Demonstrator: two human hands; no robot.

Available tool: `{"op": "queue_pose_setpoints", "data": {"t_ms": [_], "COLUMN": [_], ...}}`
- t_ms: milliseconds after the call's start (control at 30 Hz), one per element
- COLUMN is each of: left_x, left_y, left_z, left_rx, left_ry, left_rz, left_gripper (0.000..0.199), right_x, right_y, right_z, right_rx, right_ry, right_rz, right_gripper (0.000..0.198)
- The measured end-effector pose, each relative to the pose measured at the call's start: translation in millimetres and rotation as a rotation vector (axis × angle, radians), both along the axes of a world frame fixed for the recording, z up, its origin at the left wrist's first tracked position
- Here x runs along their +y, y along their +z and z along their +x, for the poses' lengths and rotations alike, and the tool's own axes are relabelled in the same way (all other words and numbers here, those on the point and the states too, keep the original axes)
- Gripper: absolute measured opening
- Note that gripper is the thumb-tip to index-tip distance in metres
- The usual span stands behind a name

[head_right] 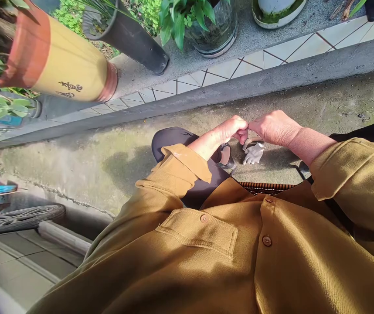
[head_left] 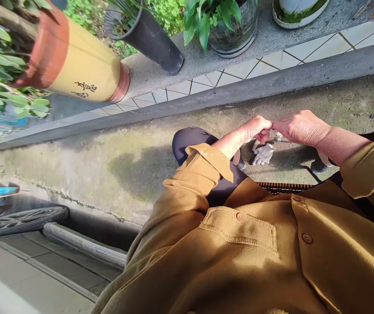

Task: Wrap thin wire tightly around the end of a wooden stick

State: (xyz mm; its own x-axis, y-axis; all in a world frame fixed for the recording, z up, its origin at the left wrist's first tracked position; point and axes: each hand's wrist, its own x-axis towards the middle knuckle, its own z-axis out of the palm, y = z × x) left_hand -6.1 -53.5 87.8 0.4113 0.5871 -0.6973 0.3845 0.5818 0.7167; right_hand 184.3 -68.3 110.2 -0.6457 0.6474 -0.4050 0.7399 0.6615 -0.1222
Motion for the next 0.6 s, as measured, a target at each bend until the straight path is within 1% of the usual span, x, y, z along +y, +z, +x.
{"op": "queue_pose_setpoints", "data": {"t_ms": [100, 167, 233, 300, 367, 467, 533, 600], "left_x": [0, -1, -1, 0, 2, 7, 9, 10], "left_y": [-0.1, -3.7, -8.2, -11.3, -12.1, -10.9, -10.4, -10.3], "left_z": [1, 1, -2, -5, -10, -17, -20, -21], "left_rx": [0.02, 0.03, 0.029, -0.003, -0.084, -0.183, -0.176, -0.157], "left_ry": [0.005, -0.003, -0.012, -0.01, 0.006, 0.033, 0.057, 0.084], "left_rz": [0.003, 0.008, 0.011, -0.012, -0.072, -0.153, -0.131, -0.048], "left_gripper": [0.047, 0.046, 0.045, 0.041, 0.036, 0.034, 0.036, 0.032], "right_x": [-1, -2, -2, -1, 2, 9, 13, 17], "right_y": [-2, -4, -7, -12, -19, -28, -30, -30], "right_z": [1, 0, -1, -1, 0, 6, 11, 15], "right_rx": [0.039, 0.066, 0.078, 0.122, 0.238, 0.441, 0.501, 0.519], "right_ry": [0.013, 0.02, -0.005, -0.085, -0.205, -0.381, -0.477, -0.541], "right_rz": [0.022, 0.035, 0.033, 0.016, -0.023, -0.153, -0.259, -0.338], "right_gripper": [0.036, 0.038, 0.036, 0.035, 0.036, 0.036, 0.035, 0.036]}}
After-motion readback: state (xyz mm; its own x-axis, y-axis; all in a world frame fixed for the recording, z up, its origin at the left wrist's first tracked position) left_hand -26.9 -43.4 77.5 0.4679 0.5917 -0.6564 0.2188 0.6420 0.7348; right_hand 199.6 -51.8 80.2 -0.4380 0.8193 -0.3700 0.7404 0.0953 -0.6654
